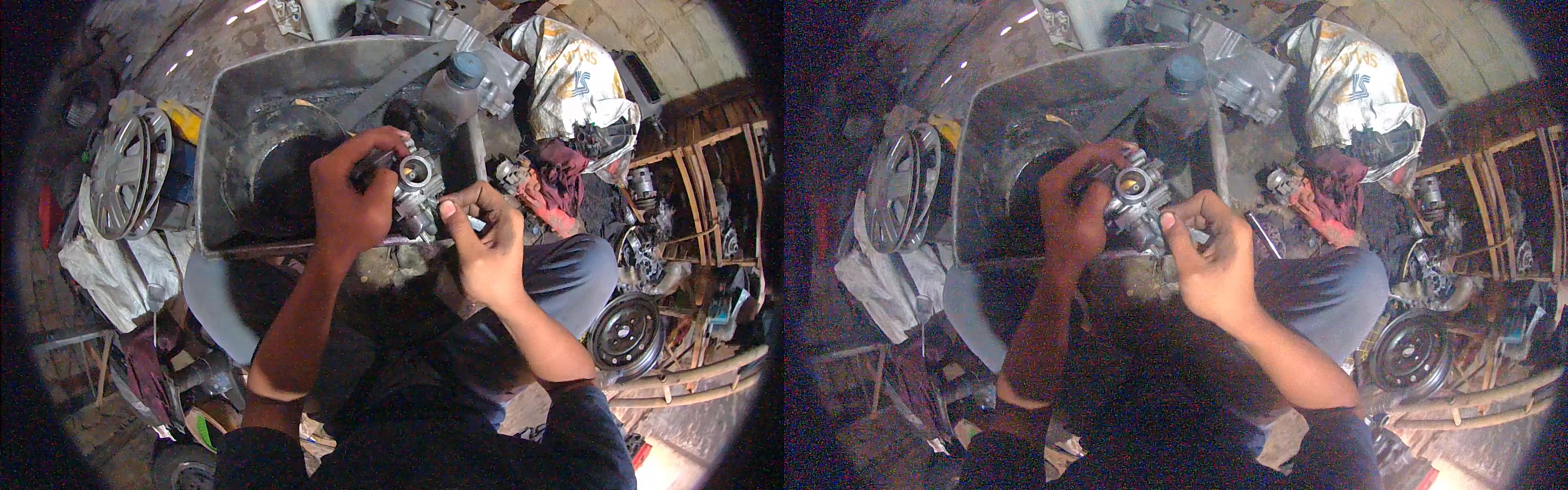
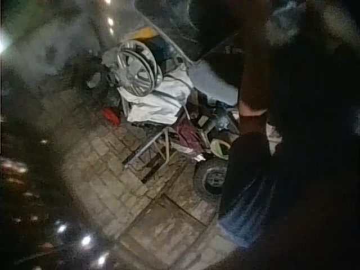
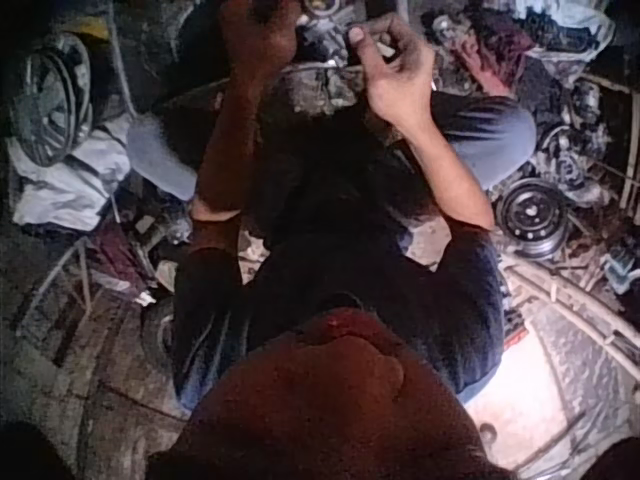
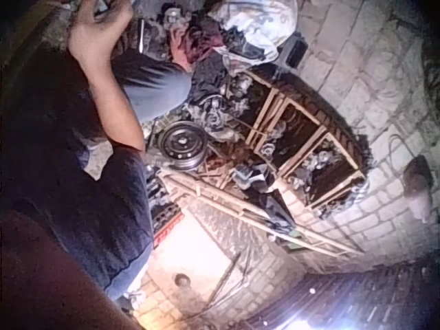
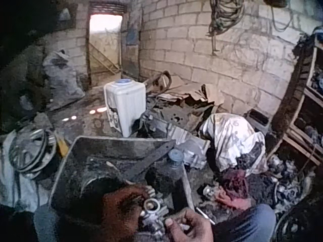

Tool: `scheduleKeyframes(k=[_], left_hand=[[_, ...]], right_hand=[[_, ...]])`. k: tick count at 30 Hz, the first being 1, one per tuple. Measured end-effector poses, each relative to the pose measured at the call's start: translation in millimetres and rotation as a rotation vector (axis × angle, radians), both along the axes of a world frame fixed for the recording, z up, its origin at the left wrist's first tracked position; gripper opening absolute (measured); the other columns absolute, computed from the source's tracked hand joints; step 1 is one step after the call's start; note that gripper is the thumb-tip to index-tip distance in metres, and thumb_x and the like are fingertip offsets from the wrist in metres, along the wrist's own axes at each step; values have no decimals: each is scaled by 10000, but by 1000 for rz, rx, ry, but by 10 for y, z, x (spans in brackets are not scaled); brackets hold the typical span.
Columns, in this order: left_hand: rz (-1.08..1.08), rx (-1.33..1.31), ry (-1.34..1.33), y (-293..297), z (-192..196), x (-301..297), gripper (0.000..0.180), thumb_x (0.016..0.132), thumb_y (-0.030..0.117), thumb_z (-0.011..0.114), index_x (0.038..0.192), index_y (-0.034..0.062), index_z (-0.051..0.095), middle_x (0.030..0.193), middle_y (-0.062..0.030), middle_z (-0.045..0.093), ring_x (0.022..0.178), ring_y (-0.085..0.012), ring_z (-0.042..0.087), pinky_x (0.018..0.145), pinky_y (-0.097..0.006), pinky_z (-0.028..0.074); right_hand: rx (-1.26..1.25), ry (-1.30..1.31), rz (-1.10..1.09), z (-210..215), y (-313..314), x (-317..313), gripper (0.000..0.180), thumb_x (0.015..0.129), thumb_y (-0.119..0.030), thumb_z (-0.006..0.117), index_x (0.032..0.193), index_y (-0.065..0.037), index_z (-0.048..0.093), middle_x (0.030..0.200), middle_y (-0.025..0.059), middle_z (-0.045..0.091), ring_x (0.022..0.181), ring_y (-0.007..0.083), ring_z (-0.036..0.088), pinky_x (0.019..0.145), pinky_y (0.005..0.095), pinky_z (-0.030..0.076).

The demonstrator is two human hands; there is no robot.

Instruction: The person sits on the floor and uses a small tool to clean and adjust a carburetor held over a metal tray. They repeatedly scrape and probe internal passages while rotating the carburetor to access different areas.

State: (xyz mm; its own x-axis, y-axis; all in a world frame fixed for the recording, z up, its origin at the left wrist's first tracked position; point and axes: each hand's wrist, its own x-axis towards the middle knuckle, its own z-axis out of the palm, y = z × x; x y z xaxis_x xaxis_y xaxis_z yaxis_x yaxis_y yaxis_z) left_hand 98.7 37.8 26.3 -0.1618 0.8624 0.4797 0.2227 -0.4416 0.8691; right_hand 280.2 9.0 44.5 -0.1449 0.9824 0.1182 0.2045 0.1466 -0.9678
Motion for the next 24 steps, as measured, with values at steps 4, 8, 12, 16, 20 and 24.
scheduleKeyframes(k=[4,8,12,16,20,24], left_hand=[[-3,9,5,-6,6,16,231,751,-47,535,932,-27,677,1018,-171,745,1033,-272,730,945,-351,527],[11,22,4,12,-36,31,228,756,-37,538,936,-23,678,1011,-162,746,1015,-267,734,932,-347,531],[23,11,39,8,-43,-1,229,761,-26,539,944,-22,677,1009,-156,747,1007,-263,736,931,-344,531],[36,2,29,8,-39,-5,226,759,-27,544,942,-20,676,1003,-157,745,1009,-267,736,935,-345,530],[40,7,23,13,-16,37,218,755,-33,551,936,-15,673,994,-158,743,1015,-270,734,938,-347,529],[60,27,51,24,-56,27,216,755,-36,556,934,-12,673,991,-157,742,1012,-268,735,935,-347,530]], right_hand=[[-12,-44,-16,46,38,37,108,976,-57,651,907,23,632,818,73,680,800,109,616,707,288,482],[201,-103,-53,-29,-30,-12,94,964,-46,662,911,25,632,817,74,683,794,101,613,700,286,481],[91,-45,6,-40,-51,-16,102,961,-41,662,892,23,624,821,71,681,792,82,588,697,281,471],[-39,-13,35,62,56,40,103,967,-47,655,897,23,626,827,67,677,794,83,586,719,275,475],[68,-77,-53,48,26,6,101,973,-49,647,898,17,630,813,55,662,791,82,583,713,266,474],[95,-62,6,-39,-30,-4,98,966,-57,660,898,9,635,759,20,636,746,71,564,635,267,440]])
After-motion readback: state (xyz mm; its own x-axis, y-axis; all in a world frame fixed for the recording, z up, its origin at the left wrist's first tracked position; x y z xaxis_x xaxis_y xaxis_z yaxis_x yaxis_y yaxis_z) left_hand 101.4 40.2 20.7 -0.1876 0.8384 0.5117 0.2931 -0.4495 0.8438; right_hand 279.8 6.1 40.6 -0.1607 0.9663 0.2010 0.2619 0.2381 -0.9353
